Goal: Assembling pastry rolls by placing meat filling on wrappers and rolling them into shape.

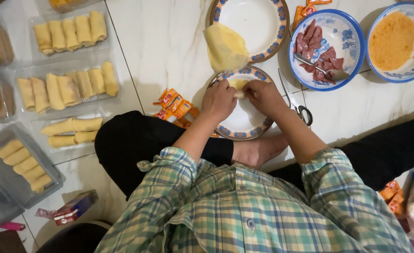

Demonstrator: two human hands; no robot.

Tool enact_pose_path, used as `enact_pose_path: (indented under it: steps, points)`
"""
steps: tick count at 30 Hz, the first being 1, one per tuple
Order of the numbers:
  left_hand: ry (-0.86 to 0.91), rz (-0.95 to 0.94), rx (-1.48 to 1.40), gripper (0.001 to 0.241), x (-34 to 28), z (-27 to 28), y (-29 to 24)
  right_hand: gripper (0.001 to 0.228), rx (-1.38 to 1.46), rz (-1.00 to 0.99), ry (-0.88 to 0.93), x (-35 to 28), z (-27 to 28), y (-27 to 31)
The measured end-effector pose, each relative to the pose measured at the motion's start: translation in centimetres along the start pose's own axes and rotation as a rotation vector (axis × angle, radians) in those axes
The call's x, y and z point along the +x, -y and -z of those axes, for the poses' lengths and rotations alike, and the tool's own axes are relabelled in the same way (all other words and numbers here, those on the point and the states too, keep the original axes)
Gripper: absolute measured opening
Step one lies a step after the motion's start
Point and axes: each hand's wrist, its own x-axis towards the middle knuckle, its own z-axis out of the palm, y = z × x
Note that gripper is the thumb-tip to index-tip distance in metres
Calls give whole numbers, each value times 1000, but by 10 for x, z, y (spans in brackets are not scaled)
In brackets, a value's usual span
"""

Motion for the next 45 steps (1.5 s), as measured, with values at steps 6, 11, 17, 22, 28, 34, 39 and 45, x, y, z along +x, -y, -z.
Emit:
enact_pose_path:
  steps: [6,11,17,22,28,34,39,45]
  points:
    - [-41,38,-51,20,4,2,5,15,-216,183,-280,-5,-9,-2]
    - [-97,65,-35,24,5,4,5,11,-526,279,-394,-18,-23,-3]
    - [-218,92,5,32,6,5,5,8,-592,352,-511,-13,-22,6]
    - [-189,193,-79,28,6,17,-1,7,-616,329,-551,-4,-15,16]
    - [269,563,-250,39,10,27,1,5,-639,323,-523,5,-9,16]
    - [249,740,-977,28,2,2,-5,7,-672,340,-463,15,-16,3]
    - [21,801,-1189,32,2,-11,-11,23,-605,-102,-120,10,-24,7]
    - [-103,869,-1194,50,0,-25,-18,34,-55,-633,73,9,-36,24]
